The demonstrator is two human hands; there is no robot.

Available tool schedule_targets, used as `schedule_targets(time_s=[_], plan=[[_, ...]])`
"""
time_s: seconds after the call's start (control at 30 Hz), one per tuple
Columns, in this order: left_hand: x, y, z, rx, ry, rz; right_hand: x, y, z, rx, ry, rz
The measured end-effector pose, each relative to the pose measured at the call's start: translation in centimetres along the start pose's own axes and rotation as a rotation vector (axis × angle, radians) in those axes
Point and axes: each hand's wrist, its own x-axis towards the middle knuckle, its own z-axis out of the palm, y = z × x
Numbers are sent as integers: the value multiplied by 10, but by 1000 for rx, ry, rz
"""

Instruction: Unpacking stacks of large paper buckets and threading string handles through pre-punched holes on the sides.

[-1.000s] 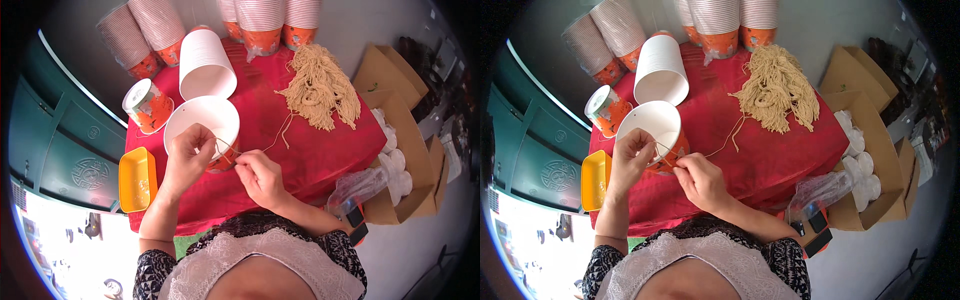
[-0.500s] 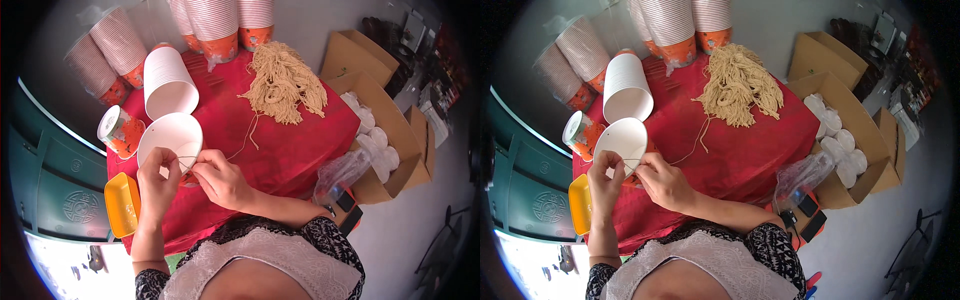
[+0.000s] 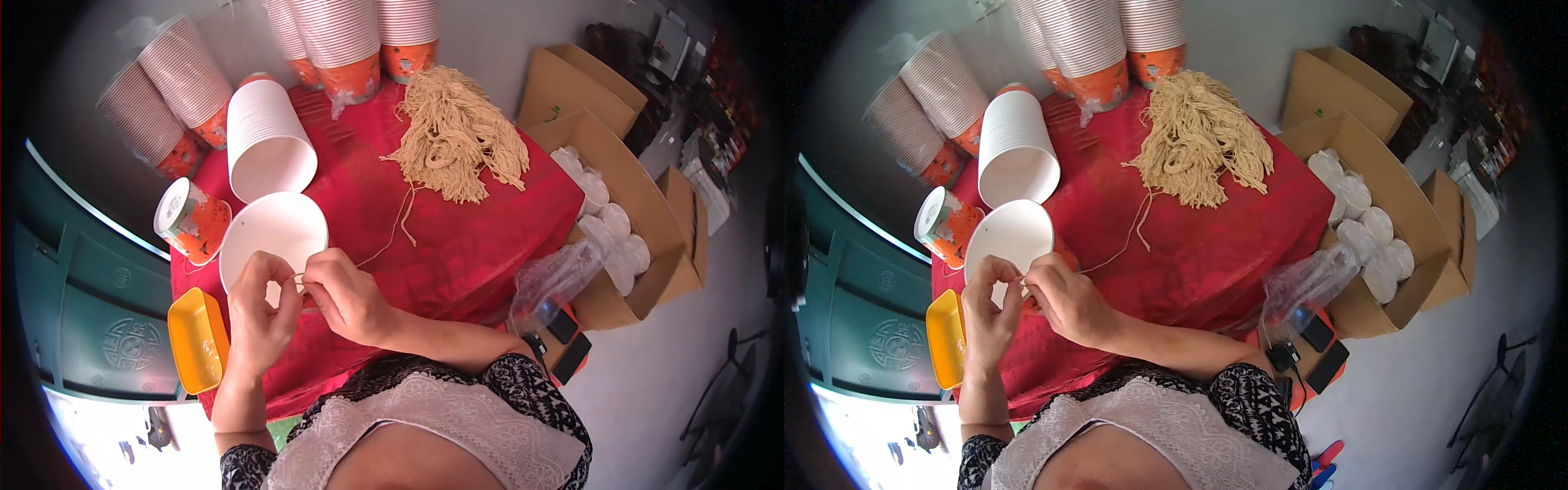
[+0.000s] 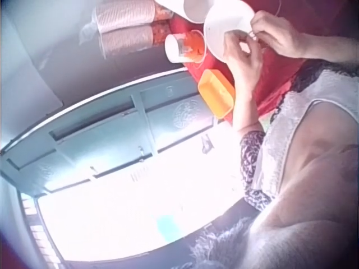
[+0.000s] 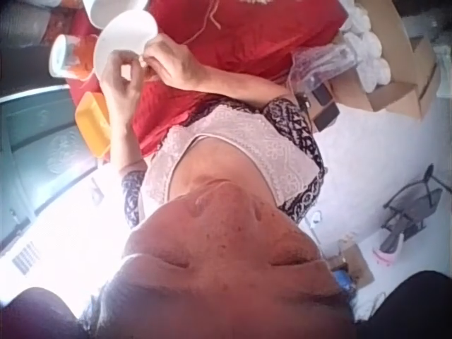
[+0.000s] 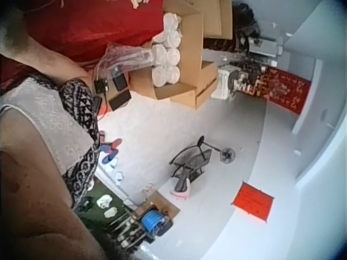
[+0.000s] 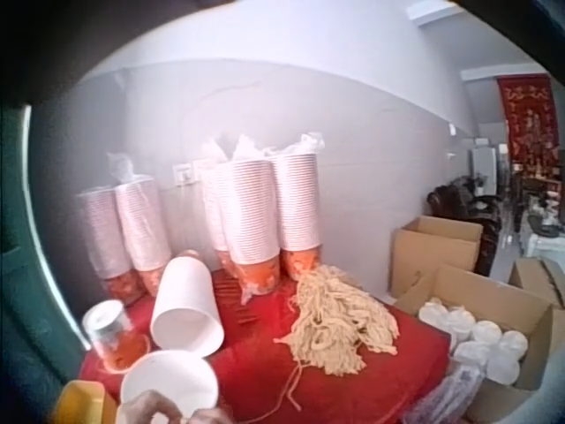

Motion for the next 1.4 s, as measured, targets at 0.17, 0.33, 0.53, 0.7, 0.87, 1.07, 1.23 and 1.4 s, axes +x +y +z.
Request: schedule_targets(time_s=[0.17,0.33,0.53,0.7,0.87,1.07,1.23,1.4], plan=[[-1,-8,3,48,-21,61,2,-1,-2,-43,57,-50],[-5,-9,3,81,-54,43,1,0,-2,-99,40,-17],[-4,-7,4,111,-126,132,0,4,-5,-66,30,30],[-4,-8,0,124,-142,171,-4,3,2,31,91,175],[0,-9,0,74,-138,184,0,2,-8,-84,72,139],[-2,-13,-1,62,-111,214,-1,7,-9,-85,38,64],[-1,-15,0,65,-95,229,1,6,-12,-137,2,27],[0,-14,-1,68,-90,226,2,6,-13,-144,-17,-4]])
